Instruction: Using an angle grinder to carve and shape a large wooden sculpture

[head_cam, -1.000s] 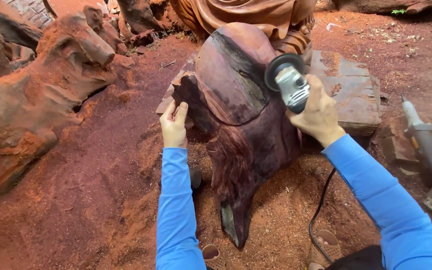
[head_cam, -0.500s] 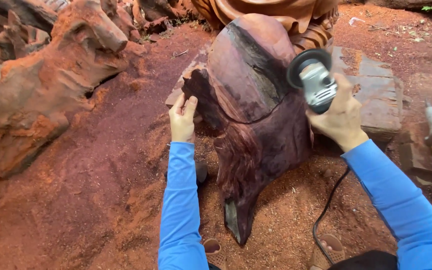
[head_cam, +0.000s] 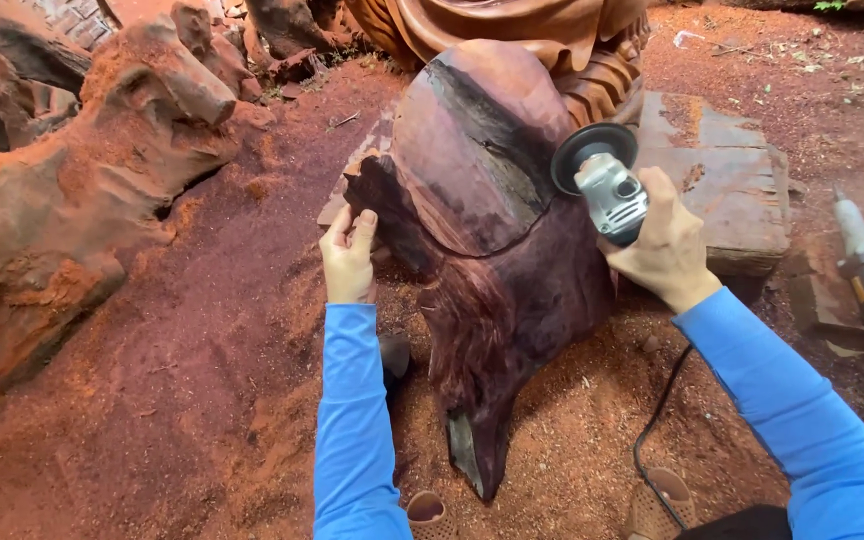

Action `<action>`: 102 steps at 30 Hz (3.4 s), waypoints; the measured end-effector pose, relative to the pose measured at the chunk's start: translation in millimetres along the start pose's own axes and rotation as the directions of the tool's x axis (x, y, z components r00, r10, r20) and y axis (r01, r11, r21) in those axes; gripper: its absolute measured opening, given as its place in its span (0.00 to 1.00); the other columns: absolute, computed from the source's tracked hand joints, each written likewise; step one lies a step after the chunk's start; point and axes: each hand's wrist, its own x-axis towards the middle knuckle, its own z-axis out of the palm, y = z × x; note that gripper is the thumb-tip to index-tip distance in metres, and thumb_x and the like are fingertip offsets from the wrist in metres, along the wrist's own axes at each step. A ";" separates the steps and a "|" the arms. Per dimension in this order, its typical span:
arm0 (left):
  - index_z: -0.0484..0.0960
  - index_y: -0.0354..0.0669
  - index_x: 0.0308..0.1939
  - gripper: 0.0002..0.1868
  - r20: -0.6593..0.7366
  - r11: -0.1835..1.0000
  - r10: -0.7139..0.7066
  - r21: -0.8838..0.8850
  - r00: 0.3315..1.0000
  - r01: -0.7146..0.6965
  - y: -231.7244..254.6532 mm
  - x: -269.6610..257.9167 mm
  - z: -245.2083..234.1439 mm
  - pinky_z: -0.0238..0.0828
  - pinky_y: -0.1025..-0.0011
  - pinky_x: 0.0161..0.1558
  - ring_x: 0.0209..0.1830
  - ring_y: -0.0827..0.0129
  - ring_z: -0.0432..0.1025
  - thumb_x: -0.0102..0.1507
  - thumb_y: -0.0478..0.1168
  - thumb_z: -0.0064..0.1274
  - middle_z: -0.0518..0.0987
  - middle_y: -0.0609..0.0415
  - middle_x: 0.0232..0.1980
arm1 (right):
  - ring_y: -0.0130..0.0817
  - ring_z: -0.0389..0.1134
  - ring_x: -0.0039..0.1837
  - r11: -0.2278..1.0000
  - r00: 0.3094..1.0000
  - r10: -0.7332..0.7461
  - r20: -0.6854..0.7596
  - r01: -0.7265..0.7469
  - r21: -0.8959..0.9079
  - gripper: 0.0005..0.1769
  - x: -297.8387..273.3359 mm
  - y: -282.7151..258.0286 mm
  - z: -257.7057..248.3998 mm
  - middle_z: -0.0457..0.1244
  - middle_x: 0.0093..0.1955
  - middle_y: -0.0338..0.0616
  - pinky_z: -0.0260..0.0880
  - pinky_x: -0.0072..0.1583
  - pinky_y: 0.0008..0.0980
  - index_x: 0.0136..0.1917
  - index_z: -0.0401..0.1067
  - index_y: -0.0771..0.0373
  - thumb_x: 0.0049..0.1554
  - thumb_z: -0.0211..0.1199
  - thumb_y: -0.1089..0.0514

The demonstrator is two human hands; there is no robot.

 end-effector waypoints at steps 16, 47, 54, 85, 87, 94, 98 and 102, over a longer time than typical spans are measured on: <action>0.81 0.48 0.58 0.15 0.031 0.999 0.021 -0.047 0.999 -0.020 10.9 -1.5 8.5 0.86 0.59 0.36 0.38 0.56 0.83 0.68 0.43 0.58 0.85 0.45 0.41 | 0.57 0.74 0.51 0.992 0.993 -0.120 0.002 0.120 -0.031 0.40 8.7 -11.3 -8.2 0.65 0.55 0.63 0.77 0.51 0.46 0.67 0.61 0.70 0.45 0.70 0.55; 0.81 0.49 0.57 0.16 0.003 0.999 0.025 -0.029 1.000 -0.025 15.2 -9.5 13.5 0.86 0.64 0.33 0.37 0.62 0.83 0.66 0.45 0.60 0.85 0.48 0.40 | 0.74 0.71 0.51 0.956 0.966 0.216 0.139 -0.238 0.172 0.48 37.6 -18.6 -9.6 0.65 0.53 0.68 0.72 0.52 0.65 0.70 0.55 0.62 0.40 0.75 0.58; 0.81 0.49 0.57 0.16 -0.004 1.000 0.001 -0.006 1.000 -0.001 -6.4 4.8 -1.9 0.85 0.61 0.33 0.36 0.59 0.83 0.67 0.45 0.60 0.85 0.47 0.40 | 0.71 0.71 0.51 0.940 0.954 0.285 0.094 -0.297 0.165 0.50 26.3 -12.3 -14.1 0.67 0.52 0.65 0.73 0.53 0.62 0.71 0.56 0.58 0.39 0.76 0.56; 0.81 0.48 0.58 0.17 0.039 0.999 0.036 -0.034 0.999 -0.034 1.7 8.7 4.6 0.85 0.57 0.36 0.39 0.55 0.83 0.67 0.45 0.60 0.85 0.45 0.42 | 0.71 0.71 0.52 0.889 0.925 0.357 0.135 -0.380 0.256 0.49 65.5 -44.0 -12.5 0.67 0.53 0.64 0.72 0.53 0.63 0.71 0.52 0.56 0.45 0.78 0.52; 0.80 0.48 0.59 0.16 0.032 1.000 0.005 -0.028 0.999 -0.004 11.6 1.8 10.0 0.85 0.57 0.37 0.39 0.55 0.82 0.68 0.44 0.58 0.85 0.45 0.41 | 0.71 0.71 0.52 0.907 0.948 0.290 0.132 -0.316 0.278 0.52 63.6 -47.1 -10.2 0.68 0.52 0.64 0.72 0.52 0.63 0.70 0.57 0.57 0.38 0.81 0.54; 0.81 0.50 0.59 0.16 0.035 0.999 0.021 -0.027 0.999 -0.021 1.9 5.2 4.7 0.86 0.61 0.35 0.39 0.58 0.82 0.67 0.45 0.59 0.85 0.47 0.41 | 0.73 0.69 0.56 0.847 0.901 0.381 0.209 -0.430 0.313 0.49 79.6 -43.9 -4.4 0.67 0.54 0.67 0.69 0.55 0.64 0.69 0.53 0.56 0.43 0.80 0.52; 0.80 0.41 0.58 0.17 0.094 0.998 0.062 -0.023 0.994 -0.060 23.2 -10.3 10.4 0.80 0.70 0.39 0.40 0.65 0.80 0.67 0.42 0.57 0.84 0.48 0.46 | 0.59 0.72 0.49 0.902 0.952 0.213 0.220 -0.278 0.331 0.47 85.4 -40.1 -6.2 0.65 0.55 0.64 0.75 0.47 0.48 0.68 0.50 0.60 0.43 0.76 0.58; 0.79 0.34 0.59 0.20 0.115 0.997 0.080 -0.005 0.990 -0.080 35.0 -17.7 13.5 0.77 0.82 0.35 0.37 0.74 0.78 0.65 0.40 0.57 0.84 0.50 0.47 | 0.56 0.72 0.47 0.871 0.983 0.064 0.172 -0.139 0.471 0.44 95.8 -42.5 -14.4 0.60 0.57 0.74 0.80 0.41 0.38 0.68 0.45 0.72 0.47 0.70 0.70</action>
